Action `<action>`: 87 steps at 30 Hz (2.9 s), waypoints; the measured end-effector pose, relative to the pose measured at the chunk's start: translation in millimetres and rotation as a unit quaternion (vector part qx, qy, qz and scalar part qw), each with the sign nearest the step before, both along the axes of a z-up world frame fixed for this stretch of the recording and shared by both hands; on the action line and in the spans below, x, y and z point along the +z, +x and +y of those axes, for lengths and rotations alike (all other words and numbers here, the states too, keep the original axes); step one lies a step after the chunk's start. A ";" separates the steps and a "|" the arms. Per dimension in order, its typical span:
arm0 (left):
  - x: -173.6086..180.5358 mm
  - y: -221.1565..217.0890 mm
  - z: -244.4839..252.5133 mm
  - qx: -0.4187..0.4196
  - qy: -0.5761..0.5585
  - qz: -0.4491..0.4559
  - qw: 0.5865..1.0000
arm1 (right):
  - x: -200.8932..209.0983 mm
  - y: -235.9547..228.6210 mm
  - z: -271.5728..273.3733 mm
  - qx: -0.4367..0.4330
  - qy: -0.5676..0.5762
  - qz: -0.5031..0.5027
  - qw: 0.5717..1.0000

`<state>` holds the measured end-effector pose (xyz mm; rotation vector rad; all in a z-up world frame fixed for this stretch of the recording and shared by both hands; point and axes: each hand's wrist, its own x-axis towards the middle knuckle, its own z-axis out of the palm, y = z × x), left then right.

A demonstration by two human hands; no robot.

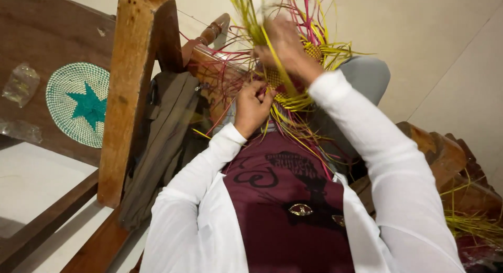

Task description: Weaving colorful strands together to create a patterned object, likely a basket or hat.

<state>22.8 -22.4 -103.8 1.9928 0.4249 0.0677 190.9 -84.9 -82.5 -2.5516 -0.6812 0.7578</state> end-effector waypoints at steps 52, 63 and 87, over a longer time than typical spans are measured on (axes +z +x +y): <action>-28.1 2.9 37.6 -0.060 -0.065 -0.010 0.996 | -12.3 -78.7 -81.1 0.043 0.309 0.047 0.949; -43.3 -0.5 36.2 -0.034 -0.173 -0.016 0.984 | -63.6 -76.5 -82.8 -0.090 0.312 0.235 0.916; -21.2 15.1 50.4 -0.161 0.033 0.089 0.982 | -19.2 -76.1 -73.4 -0.069 0.270 0.063 0.958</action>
